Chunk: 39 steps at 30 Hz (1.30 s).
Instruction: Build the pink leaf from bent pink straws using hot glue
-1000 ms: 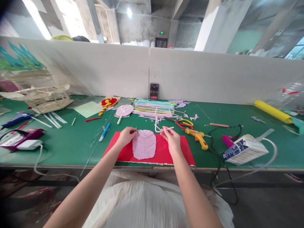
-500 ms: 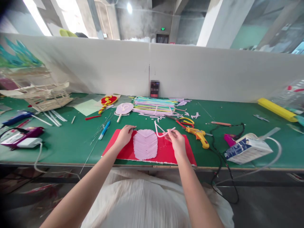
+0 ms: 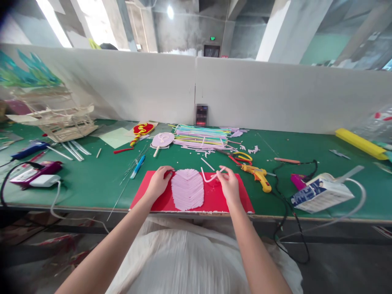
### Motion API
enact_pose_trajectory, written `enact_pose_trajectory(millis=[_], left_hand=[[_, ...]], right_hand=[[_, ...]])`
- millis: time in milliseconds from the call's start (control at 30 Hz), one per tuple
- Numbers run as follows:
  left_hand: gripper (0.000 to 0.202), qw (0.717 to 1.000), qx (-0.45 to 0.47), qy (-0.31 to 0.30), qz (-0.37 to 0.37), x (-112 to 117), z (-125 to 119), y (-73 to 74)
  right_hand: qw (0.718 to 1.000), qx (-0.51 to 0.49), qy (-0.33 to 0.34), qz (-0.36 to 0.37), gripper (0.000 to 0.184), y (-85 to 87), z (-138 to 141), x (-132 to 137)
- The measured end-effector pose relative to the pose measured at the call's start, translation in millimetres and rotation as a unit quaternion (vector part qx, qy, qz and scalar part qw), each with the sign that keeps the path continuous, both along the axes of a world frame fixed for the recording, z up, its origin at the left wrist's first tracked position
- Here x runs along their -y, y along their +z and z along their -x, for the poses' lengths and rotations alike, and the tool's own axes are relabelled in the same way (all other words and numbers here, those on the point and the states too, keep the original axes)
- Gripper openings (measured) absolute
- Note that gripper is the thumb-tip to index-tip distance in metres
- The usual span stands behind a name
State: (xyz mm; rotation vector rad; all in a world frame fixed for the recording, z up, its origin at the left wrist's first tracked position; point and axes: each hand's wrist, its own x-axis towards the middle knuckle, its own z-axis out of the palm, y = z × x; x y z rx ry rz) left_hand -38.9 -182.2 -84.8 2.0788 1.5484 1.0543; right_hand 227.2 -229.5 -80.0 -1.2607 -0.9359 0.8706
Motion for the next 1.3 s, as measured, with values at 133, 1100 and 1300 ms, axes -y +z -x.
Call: enact_pose_trajectory(millis=[133, 1100, 1300], left_hand=[[0.016, 0.999, 0.031, 0.01, -0.001, 4, -1, 4.0], [0.015, 0.999, -0.003, -0.039, 0.011, 6, -5, 9.0], [0.025, 0.997, -0.038, -0.029, -0.055, 23, -10, 24.9]], right_hand=[[0.999, -0.003, -0.022, -0.038, 0.066, 0.9, 0, 1], [0.974, 0.178, 0.14, -0.01, 0.029, 8.3, 15, 12], [0.986, 0.128, 0.104, -0.018, 0.034, 7.1, 13, 8]])
